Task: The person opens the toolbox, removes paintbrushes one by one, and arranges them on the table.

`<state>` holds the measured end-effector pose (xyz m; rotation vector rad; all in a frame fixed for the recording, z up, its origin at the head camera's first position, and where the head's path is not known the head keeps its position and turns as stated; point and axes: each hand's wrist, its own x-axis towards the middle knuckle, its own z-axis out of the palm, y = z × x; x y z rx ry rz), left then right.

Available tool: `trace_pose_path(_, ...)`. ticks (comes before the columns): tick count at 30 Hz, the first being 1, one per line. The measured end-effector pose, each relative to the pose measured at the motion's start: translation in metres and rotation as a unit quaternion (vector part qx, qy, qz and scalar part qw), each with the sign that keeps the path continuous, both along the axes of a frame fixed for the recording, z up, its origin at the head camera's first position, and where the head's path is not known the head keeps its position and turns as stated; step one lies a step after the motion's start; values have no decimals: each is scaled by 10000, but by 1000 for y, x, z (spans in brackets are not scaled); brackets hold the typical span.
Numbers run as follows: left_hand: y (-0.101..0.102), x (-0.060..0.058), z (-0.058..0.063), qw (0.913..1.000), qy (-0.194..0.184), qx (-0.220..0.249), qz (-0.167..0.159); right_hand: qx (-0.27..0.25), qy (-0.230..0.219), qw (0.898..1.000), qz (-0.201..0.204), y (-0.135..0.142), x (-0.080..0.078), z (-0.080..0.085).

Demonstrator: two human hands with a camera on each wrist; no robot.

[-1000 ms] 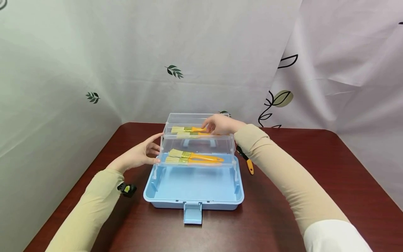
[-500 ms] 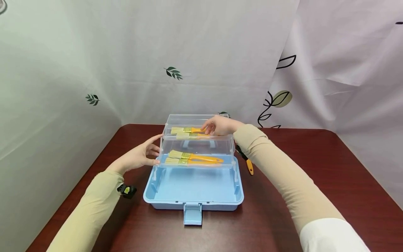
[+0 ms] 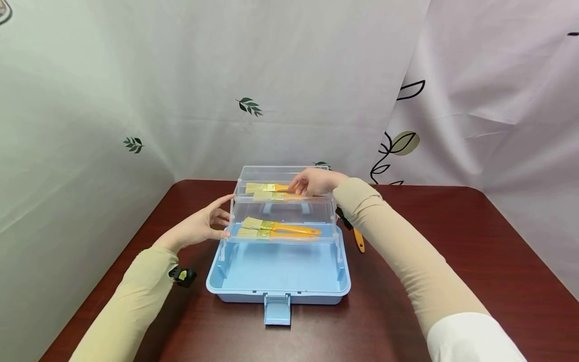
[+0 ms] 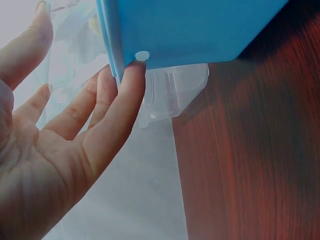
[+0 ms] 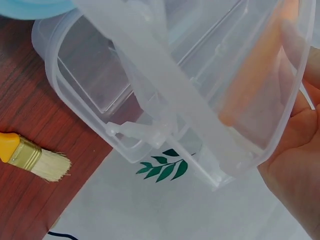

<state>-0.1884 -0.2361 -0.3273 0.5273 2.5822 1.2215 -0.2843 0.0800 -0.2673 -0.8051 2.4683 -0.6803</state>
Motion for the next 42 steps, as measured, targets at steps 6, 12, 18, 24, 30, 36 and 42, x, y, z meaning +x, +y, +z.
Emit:
trace_pose_path(6,0,1,0,9999,-85,-29,92,-84,44,9999,132,1,1,-1)
trace_pose_path(12,-1,2,-1,10000,-68,0,59,-226,-4,9994,271,3,2,-1)
trace_pose_path(18,-2,3,-1,9999,-61,109,-64,9,-48,9997,244,0,2,1)
trace_pose_path(24,-1,2,-2,10000,-8,50,-20,232,14,9990,378,-1,1,2)
trace_pose_path(30,-2,1,-4,10000,-28,37,20,384,11,9984,404,-2,3,3)
trace_pose_path(36,-1,1,-2,10000,-33,21,24,241,124,9992,286,-1,3,2)
trace_pose_path(42,0,1,-1,10000,-44,48,20,67,201,9995,238,0,3,-1)
